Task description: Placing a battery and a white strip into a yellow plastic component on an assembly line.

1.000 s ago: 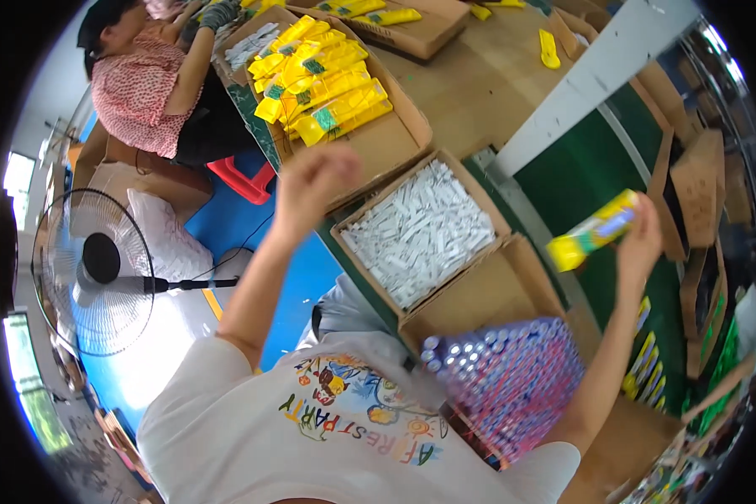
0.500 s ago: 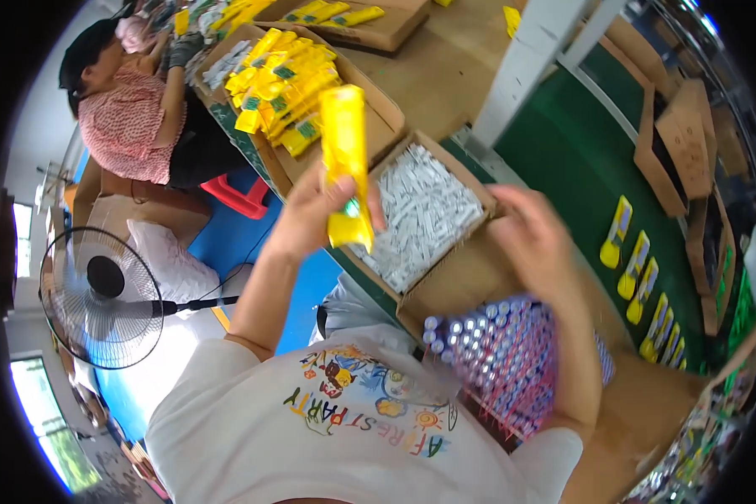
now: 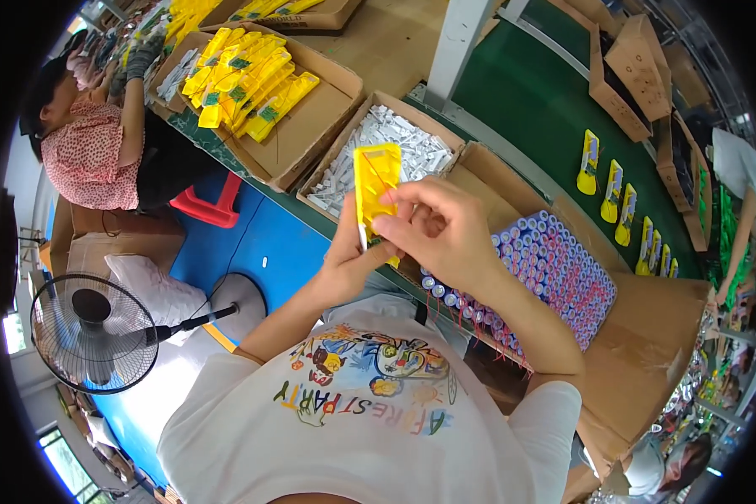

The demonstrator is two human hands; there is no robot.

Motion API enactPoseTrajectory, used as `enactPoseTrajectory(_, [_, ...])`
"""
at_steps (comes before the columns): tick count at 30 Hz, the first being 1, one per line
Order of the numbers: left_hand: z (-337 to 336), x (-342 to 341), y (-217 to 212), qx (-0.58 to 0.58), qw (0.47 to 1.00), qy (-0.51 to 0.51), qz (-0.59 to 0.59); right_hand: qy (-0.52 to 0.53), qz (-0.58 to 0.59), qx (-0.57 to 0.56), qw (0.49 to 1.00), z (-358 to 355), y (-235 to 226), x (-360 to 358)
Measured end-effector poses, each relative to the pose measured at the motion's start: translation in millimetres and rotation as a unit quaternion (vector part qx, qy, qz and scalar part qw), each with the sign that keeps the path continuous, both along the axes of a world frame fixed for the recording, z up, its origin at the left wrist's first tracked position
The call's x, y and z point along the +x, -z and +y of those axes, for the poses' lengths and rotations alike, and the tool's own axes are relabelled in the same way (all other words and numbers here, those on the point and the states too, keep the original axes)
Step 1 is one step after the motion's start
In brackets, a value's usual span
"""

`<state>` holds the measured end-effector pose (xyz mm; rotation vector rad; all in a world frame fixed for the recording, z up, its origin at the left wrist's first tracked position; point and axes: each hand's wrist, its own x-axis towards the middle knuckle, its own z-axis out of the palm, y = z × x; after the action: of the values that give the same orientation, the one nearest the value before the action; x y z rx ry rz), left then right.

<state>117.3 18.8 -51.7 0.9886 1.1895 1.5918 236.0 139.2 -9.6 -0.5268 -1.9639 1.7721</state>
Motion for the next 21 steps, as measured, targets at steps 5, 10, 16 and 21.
enactPoseTrajectory(5, [3, 3, 9, -0.016, 0.988, -0.004, -0.157, 0.084, -0.039, 0.274, 0.957, -27, -2, 2])
enactPoseTrajectory(10, [-2, 2, 15, -0.016, 0.981, 0.072, -0.181, 0.13, -0.076, 0.133, 0.98, -13, 0, 7])
enactPoseTrajectory(16, [-2, 9, 9, -0.051, 0.984, 0.037, -0.167, 0.123, -0.037, 0.132, 0.983, -26, 10, 8])
enactPoseTrajectory(21, [6, 7, 8, -0.079, 0.984, -0.002, -0.158, 0.14, -0.028, 0.431, 0.891, -37, 24, 18])
